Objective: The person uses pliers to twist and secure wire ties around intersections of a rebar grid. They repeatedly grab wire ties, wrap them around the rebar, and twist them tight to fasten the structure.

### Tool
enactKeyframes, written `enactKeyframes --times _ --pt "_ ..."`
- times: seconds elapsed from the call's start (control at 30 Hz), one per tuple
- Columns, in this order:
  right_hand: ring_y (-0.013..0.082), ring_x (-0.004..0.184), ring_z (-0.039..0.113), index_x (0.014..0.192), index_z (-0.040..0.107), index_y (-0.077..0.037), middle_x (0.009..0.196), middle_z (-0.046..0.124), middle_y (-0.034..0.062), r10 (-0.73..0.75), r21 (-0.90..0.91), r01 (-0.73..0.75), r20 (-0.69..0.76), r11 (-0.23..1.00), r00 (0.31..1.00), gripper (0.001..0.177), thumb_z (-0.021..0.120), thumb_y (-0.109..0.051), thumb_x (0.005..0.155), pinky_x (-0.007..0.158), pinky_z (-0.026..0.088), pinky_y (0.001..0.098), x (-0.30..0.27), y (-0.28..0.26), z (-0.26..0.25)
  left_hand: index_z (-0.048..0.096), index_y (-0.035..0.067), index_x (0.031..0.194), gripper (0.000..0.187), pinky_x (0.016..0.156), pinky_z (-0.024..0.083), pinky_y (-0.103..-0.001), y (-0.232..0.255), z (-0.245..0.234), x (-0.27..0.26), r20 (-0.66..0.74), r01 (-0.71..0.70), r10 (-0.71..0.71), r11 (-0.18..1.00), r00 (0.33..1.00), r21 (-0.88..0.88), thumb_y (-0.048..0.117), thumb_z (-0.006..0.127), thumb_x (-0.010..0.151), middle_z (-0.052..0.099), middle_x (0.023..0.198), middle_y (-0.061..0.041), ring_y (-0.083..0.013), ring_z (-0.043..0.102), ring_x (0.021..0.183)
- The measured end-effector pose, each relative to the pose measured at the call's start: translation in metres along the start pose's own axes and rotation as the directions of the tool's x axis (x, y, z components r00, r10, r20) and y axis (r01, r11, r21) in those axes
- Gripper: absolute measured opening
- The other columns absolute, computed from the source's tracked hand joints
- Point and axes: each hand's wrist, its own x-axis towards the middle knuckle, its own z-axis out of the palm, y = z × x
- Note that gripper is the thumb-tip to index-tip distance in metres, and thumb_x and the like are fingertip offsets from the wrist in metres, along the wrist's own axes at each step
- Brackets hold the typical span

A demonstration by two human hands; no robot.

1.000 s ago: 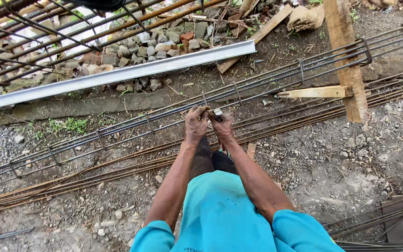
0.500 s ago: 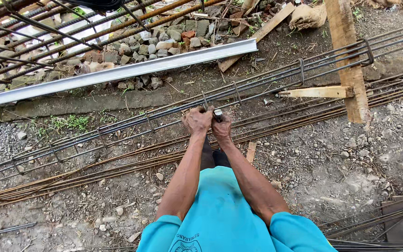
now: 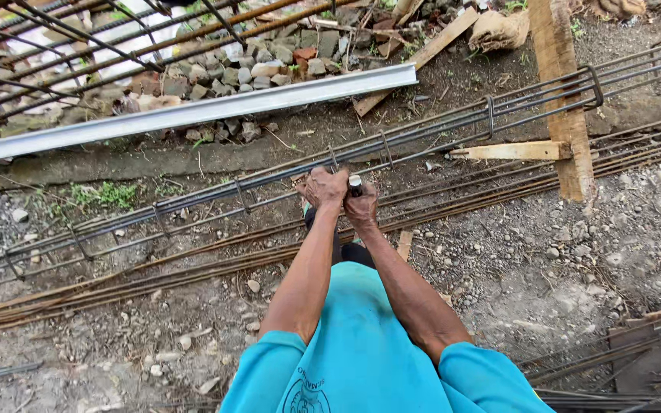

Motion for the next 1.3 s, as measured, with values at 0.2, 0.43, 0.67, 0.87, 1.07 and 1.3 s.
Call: enactKeyframes --times 0.2,0.43,0.67,0.87,1.07,1.3 --pt "0.0180 0.070 0.069 0.080 0.075 -0.016 0.066 0.069 0.0062 -0.176 -0.477 0.150 -0.011 0.866 0.984 0.007 0.079 -0.021 0.076 0.069 0.053 0.0283 0.003 -0.011 -0.005 0.074 0.013 0.077 0.040 0.104 0.040 -0.047 -0.040 0.069 0.047 -0.235 0.061 -0.051 0.998 0.971 0.036 0.050 0.066 0.065 0.073 0.082 -0.018 -0.0359 0.070 0.099" --pt "0.0220 0.067 0.066 0.075 0.072 -0.002 0.061 0.066 0.0164 -0.248 -0.378 0.260 0.080 0.889 0.965 0.012 0.074 -0.014 0.079 0.065 0.053 0.0348 0.001 -0.007 -0.015 0.075 0.004 0.084 0.052 0.103 0.034 -0.057 -0.059 0.093 0.062 -0.313 0.024 -0.026 1.000 0.950 -0.011 0.051 0.066 0.062 0.074 0.101 -0.022 -0.0418 0.060 0.112" --pt "0.0137 0.063 0.061 0.075 0.074 -0.006 0.059 0.065 0.0127 -0.263 -0.419 0.273 0.082 0.866 0.961 0.011 0.078 -0.016 0.080 0.058 0.049 0.0312 -0.021 -0.054 -0.003 0.075 0.011 0.081 0.041 0.107 0.036 -0.049 -0.057 0.099 0.062 -0.385 0.053 -0.033 0.998 0.922 0.042 0.046 0.068 0.061 0.071 0.104 -0.018 -0.0339 0.059 0.114" --pt "0.0121 0.059 0.055 0.071 0.074 -0.007 0.055 0.062 0.0118 -0.231 -0.391 0.240 0.069 0.888 0.970 0.015 0.079 -0.017 0.080 0.056 0.047 0.0301 -0.012 -0.043 -0.005 0.075 0.009 0.082 0.038 0.114 0.026 -0.051 -0.056 0.113 0.067 -0.430 0.080 -0.050 0.996 0.902 0.051 0.039 0.065 0.061 0.071 0.107 -0.017 -0.0315 0.058 0.119" --pt "0.0109 0.058 0.056 0.072 0.074 -0.008 0.055 0.062 0.0106 -0.214 -0.389 0.226 0.075 0.893 0.974 0.013 0.080 -0.018 0.078 0.056 0.048 0.0279 -0.009 -0.045 -0.009 0.076 0.009 0.079 0.036 0.115 0.022 -0.055 -0.051 0.111 0.069 -0.419 0.099 -0.093 0.995 0.903 -0.007 0.036 0.064 0.059 0.071 0.104 -0.017 -0.0337 0.059 0.114" --pt "0.0168 0.060 0.065 0.077 0.075 -0.004 0.062 0.068 0.0148 -0.219 -0.364 0.236 0.086 0.901 0.972 0.013 0.075 -0.016 0.084 0.060 0.052 0.0298 0.000 -0.025 -0.016 0.068 -0.016 0.112 0.057 0.124 0.021 -0.051 -0.015 0.056 0.021 -0.239 0.065 -0.071 0.997 0.968 -0.031 0.028 0.053 0.081 0.057 0.133 -0.036 -0.0419 0.044 0.136"
